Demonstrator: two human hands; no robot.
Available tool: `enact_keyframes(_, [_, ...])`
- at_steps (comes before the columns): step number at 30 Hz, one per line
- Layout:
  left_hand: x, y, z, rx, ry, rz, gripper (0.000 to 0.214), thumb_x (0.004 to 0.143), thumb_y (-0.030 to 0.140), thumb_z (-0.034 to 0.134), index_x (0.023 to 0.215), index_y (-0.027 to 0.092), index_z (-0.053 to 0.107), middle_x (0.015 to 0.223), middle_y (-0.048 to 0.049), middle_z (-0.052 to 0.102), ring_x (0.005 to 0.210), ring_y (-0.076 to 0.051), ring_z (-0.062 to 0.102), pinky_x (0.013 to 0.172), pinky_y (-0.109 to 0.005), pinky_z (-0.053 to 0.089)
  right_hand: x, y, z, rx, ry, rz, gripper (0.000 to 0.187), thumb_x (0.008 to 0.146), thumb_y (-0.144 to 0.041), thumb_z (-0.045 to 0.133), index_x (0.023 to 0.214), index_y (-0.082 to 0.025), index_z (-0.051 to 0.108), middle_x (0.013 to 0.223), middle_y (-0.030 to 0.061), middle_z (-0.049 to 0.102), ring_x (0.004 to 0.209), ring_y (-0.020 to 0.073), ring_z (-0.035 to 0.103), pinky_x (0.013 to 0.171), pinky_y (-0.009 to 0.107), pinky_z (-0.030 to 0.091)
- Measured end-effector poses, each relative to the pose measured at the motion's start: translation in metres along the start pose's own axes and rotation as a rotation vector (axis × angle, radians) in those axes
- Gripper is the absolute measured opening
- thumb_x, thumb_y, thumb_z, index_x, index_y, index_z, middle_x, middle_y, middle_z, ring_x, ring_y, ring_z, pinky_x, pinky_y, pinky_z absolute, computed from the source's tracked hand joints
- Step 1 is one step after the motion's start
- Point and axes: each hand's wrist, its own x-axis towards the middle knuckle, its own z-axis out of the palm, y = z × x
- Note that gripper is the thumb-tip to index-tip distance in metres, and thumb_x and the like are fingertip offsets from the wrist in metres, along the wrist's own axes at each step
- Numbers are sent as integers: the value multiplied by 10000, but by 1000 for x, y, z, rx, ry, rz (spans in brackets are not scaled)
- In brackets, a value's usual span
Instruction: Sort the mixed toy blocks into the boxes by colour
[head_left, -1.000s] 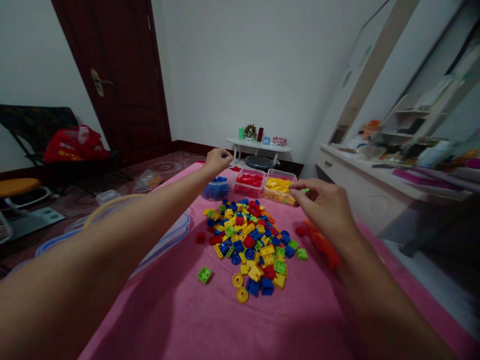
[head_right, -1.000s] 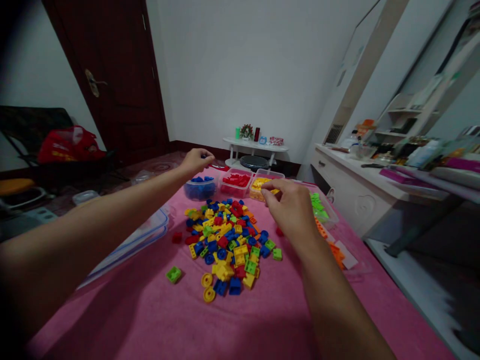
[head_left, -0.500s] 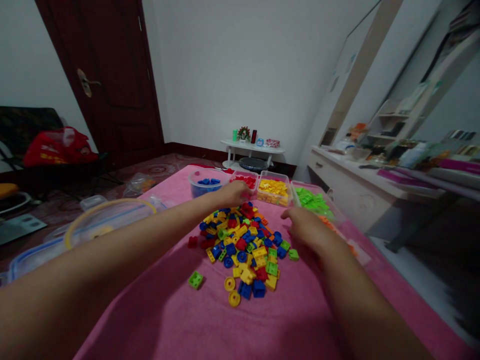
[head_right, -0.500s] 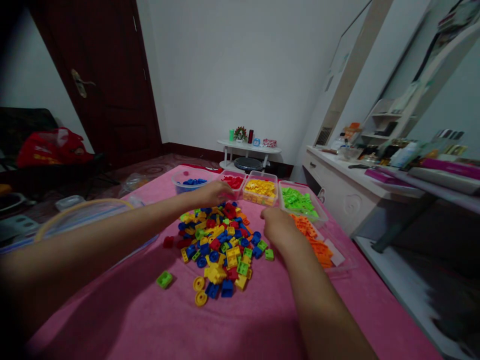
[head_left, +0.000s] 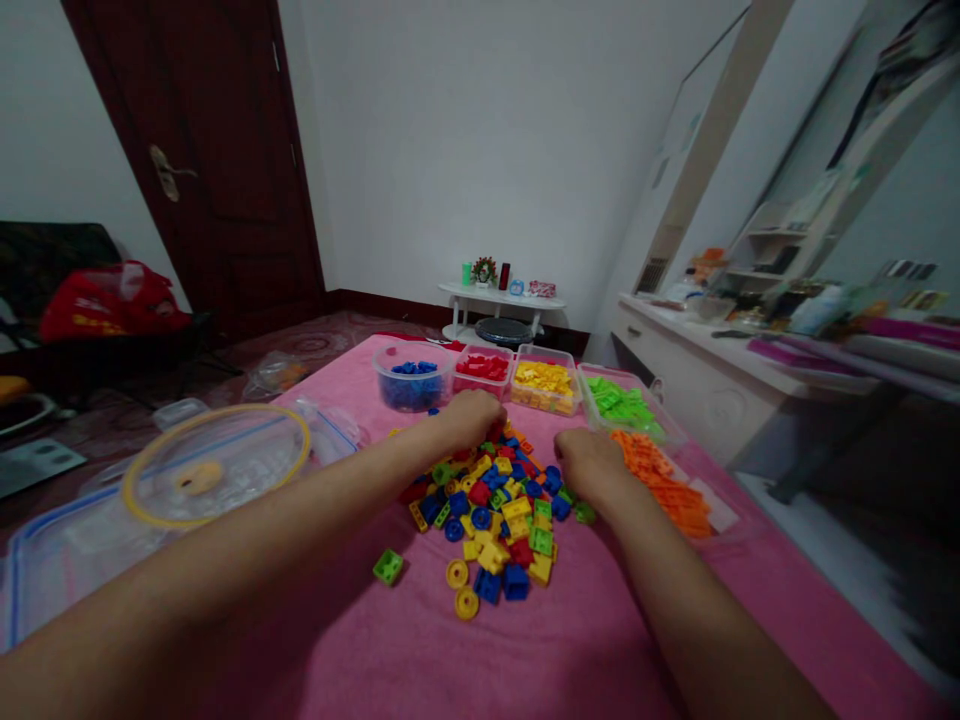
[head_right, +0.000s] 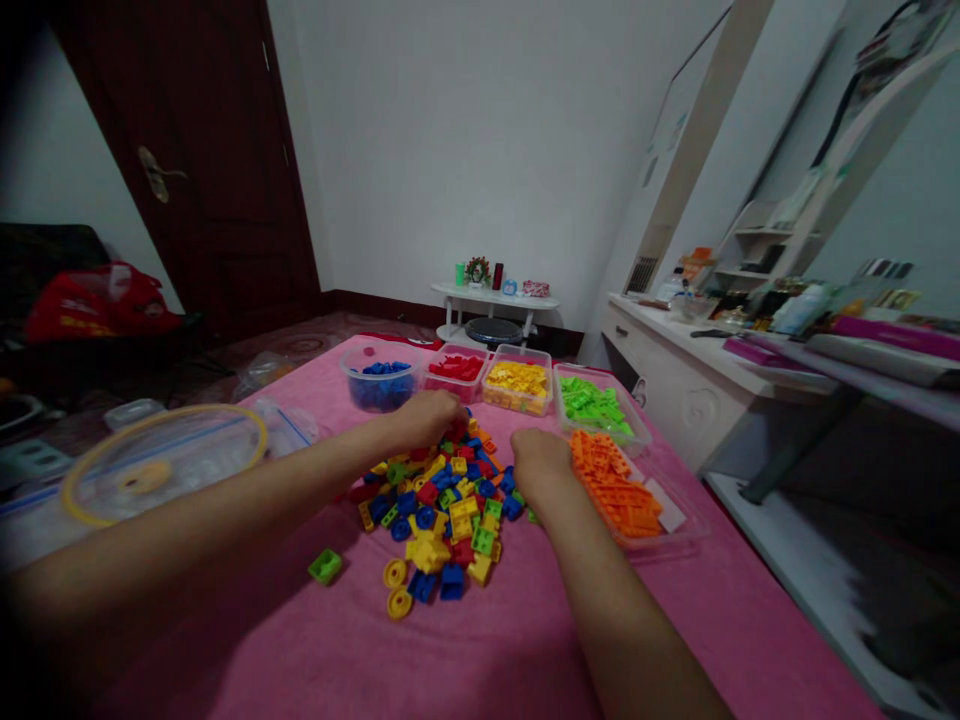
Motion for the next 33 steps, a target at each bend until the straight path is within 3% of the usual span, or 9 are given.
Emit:
enact_keyframes(5, [-11,2,8,-3,82,-50,244,675,94,525,823,184,696,797,-105,671,791,-229,603,796,-322,435,3,-6,-5,146,131,-47,243,771,-201,532,947,-216,699,974,92,696,917,220,632,725,284,433])
enact_keyframes(10, [-20,5,9,-181,235,-115,251,719,103,466,825,173,683,840,-67,679,798,-173,604,769,-267,443,9,-8,-2,298,201,-92,227,768,-259,552,930,-223,705,933,57,698,843,169,621,689,245,415])
enact_keyframes(13, [-21,4,5,-549,278,-196,191,682,93,491,787,148,641,738,-33,655,658,-127,597,643,-220,457,11,-8,0,339,238,-120,230,770,-230,527,910,-221,709,921,47,699,835,163,615,703,245,415])
enact_keyframes(17, [-20,1,-6,-1278,288,-516,95,667,109,504,746,127,553,618,-22,592,497,-82,536,459,-158,404,12,-10,6,359,221,-148,251,774,-226,516,939,-218,705,933,43,698,852,171,612,723,251,420])
enact_keyframes(21, [-21,1,-15,-1669,248,-612,264,606,50,461,840,113,565,696,-75,632,590,-97,598,528,-163,462,11,-15,16,355,231,-222,323,782,-201,521,1072,-229,663,1043,48,666,945,177,590,808,258,410])
enact_keyframes(24, [-21,0,-12,-1470,309,-603,309,582,43,425,830,109,595,673,-51,619,550,-85,565,526,-169,449,10,-19,23,302,199,-279,365,786,-190,528,1127,-251,642,1037,56,643,974,185,577,835,260,395])
enact_keyframes(27, [-20,-1,-6,-932,349,-492,285,617,81,393,737,115,649,649,-36,612,570,-101,542,573,-203,451,11,-22,26,257,144,-311,366,792,-212,541,1138,-283,639,999,53,625,963,185,576,818,253,392])
enact_keyframes(30, [-22,0,-1,-365,326,-301,292,685,152,413,719,141,703,748,-60,653,758,-165,576,748,-266,461,10,-23,25,230,123,-306,361,808,-244,535,1152,-304,627,991,49,616,955,186,575,798,254,388])
enact_keyframes(33, [-25,3,4,-18,257,-209,267,715,241,509,828,169,739,836,-93,644,844,-213,563,805,-306,439,10,-22,23,208,117,-303,348,813,-267,534,1146,-307,627,988,47,618,952,192,574,786,260,384])
